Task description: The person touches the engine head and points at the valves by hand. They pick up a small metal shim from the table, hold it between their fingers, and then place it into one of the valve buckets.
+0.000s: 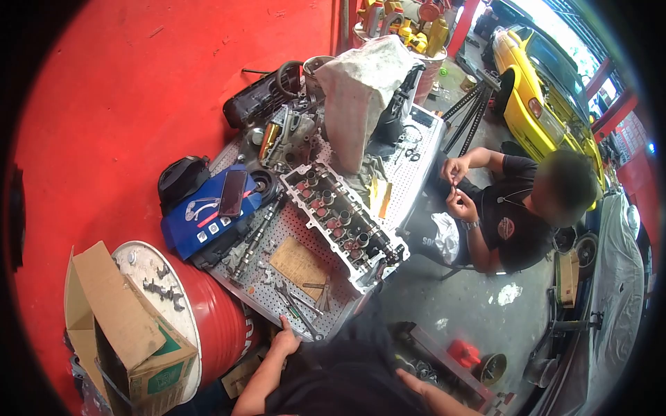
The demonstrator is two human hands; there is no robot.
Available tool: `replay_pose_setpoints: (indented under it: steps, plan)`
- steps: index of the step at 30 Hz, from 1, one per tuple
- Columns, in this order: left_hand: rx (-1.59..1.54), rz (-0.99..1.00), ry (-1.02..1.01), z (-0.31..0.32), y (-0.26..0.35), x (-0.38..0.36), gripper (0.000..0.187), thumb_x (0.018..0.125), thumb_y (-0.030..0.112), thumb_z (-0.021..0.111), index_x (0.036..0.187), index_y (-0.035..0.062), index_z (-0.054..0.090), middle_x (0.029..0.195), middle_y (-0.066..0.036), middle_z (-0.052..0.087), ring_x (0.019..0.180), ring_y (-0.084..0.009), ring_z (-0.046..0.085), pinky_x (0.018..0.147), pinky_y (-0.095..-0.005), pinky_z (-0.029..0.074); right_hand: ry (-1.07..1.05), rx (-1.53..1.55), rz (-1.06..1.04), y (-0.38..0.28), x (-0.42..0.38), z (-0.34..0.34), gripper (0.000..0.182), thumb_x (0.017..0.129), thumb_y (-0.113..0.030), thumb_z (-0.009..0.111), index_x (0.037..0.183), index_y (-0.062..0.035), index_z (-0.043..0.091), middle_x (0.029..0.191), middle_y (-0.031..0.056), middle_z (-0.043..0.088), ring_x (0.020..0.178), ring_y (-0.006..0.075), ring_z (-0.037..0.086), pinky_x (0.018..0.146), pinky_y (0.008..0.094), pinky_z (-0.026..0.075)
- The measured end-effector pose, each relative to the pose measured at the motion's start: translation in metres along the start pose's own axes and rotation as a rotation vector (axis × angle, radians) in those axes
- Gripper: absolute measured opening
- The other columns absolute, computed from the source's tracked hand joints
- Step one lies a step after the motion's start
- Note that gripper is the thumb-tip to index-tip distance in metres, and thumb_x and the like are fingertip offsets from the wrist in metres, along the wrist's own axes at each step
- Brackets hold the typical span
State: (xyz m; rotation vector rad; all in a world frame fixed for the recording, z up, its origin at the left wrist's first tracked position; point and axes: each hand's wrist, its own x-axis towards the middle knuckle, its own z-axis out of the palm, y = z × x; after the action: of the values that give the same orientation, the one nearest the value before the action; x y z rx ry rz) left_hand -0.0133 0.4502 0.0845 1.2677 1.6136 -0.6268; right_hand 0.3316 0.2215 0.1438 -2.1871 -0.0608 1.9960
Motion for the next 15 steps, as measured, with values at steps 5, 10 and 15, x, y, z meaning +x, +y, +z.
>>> replay_pose_setpoints:
  steps: [5,10,15]
  plan:
    - [-0.692,-0.022,0.617,0.036,-0.064,0.056,0.074,0.09,0.024,0.061,0.149,0.0038,0.021,0.117,-0.026,0.061,0.105,-0.0373,0.063,0.094,-0.0427,0.048,0.486,-0.411,-0.532,-0.094,0.012,0.003,0.05,0.084,-0.041,0.063,0.115,-0.0018,0.063,0.111,0.0183,0.067,0.104,0.0272,0.064,0.088,0.0341,0.049]
    - [-1.459,-0.408,0.361,-0.009,-0.072,0.084,0.063,0.098,0.048,0.045,0.141,0.0021,0.039,0.113,-0.02,0.06,0.094,-0.0376,0.061,0.087,-0.0556,0.049,0.335,0.758,-0.255,-0.216,0.112,0.033,0.078,0.093,-0.067,0.034,0.143,-0.0065,0.034,0.123,0.0128,0.055,0.095,0.0348,0.059,0.079,0.0552,0.047]
    - [-1.723,-0.566,0.398,-0.044,-0.056,0.112,0.068,0.098,0.059,0.031,0.143,0.0092,0.039,0.138,-0.015,0.049,0.123,-0.0393,0.049,0.102,-0.0602,0.037,0.574,1.168,-0.047,-0.307,0.105,0.09,0.09,0.093,-0.069,0.023,0.109,0.0104,0.061,0.09,0.0186,0.065,0.083,0.0342,0.064,0.074,0.0437,0.053]
